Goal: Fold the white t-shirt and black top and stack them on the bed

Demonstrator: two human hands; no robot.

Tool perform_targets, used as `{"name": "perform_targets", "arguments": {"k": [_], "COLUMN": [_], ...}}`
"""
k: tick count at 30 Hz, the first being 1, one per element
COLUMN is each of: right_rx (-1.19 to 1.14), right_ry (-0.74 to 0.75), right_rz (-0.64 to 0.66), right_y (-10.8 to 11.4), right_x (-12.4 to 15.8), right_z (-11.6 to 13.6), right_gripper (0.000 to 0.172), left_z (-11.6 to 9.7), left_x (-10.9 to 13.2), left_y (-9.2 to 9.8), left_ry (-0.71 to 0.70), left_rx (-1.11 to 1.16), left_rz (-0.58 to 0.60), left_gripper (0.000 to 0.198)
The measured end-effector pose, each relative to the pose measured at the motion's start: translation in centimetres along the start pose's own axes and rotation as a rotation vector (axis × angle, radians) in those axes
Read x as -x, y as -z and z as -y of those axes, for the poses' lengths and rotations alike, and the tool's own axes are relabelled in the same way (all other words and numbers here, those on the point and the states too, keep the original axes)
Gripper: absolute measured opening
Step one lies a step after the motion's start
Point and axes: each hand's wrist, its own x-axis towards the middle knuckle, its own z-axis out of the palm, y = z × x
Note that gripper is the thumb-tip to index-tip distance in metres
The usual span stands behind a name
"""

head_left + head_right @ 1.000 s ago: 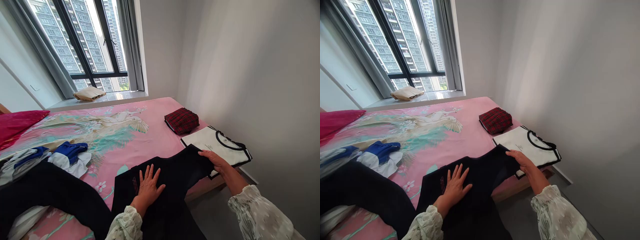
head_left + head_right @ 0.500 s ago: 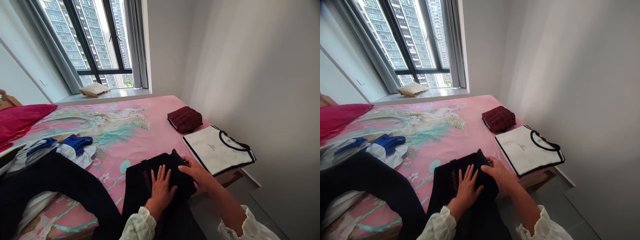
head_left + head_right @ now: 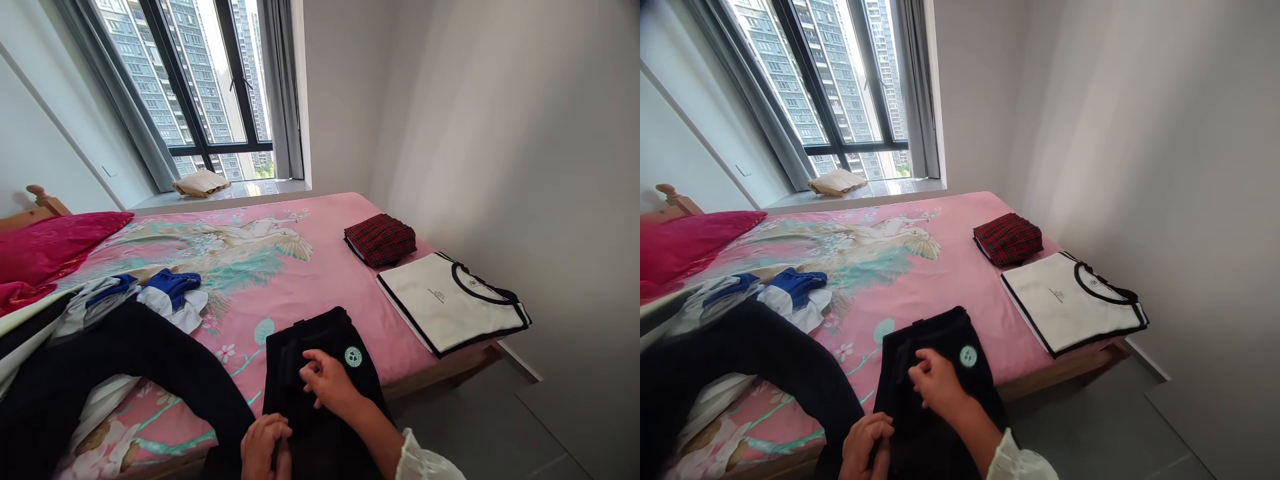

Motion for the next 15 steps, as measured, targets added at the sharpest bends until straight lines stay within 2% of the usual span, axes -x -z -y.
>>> {"name": "perform_targets", "arguments": {"k": [3, 5, 8, 10, 13, 15], "right_rx": [0.016, 0.069, 0.156, 0.189, 0.197, 0.222], "right_ry": [0.133, 0.173, 0.167, 0.149, 0.128, 0.133], "right_rz": [-0.261, -0.414, -0.512, -0.529, -0.497, -0.468], "right_y": [4.9, 8.4, 12.0, 12.7, 12.4, 12.0], "right_x": [0.7, 1.2, 1.6, 1.7, 1.5, 1.2], "right_z": [-0.8, -1.8, -3.8, -5.2, -6.8, -7.4], "right_gripper": [0.036, 0.035, 0.036, 0.037, 0.037, 0.036], "left_z": [-1.4, -2.6, -3.6, -3.4, -2.2, -1.5], "left_x": [-2.8, -4.5, -6.6, -7.4, -7.9, -8.3], "left_y": [0.1, -0.5, -2.3, -3.5, -4.4, -4.3], "left_ry": [-0.14, -0.262, -0.39, -0.294, 0.066, 0.268], "left_rx": [-0.004, -0.045, -0.167, -0.26, -0.367, -0.403], "left_rz": [0.045, 0.158, 0.349, 0.355, 0.281, 0.298], "left_gripper": [0.021, 0.029, 0.039, 0.04, 0.046, 0.051]}}
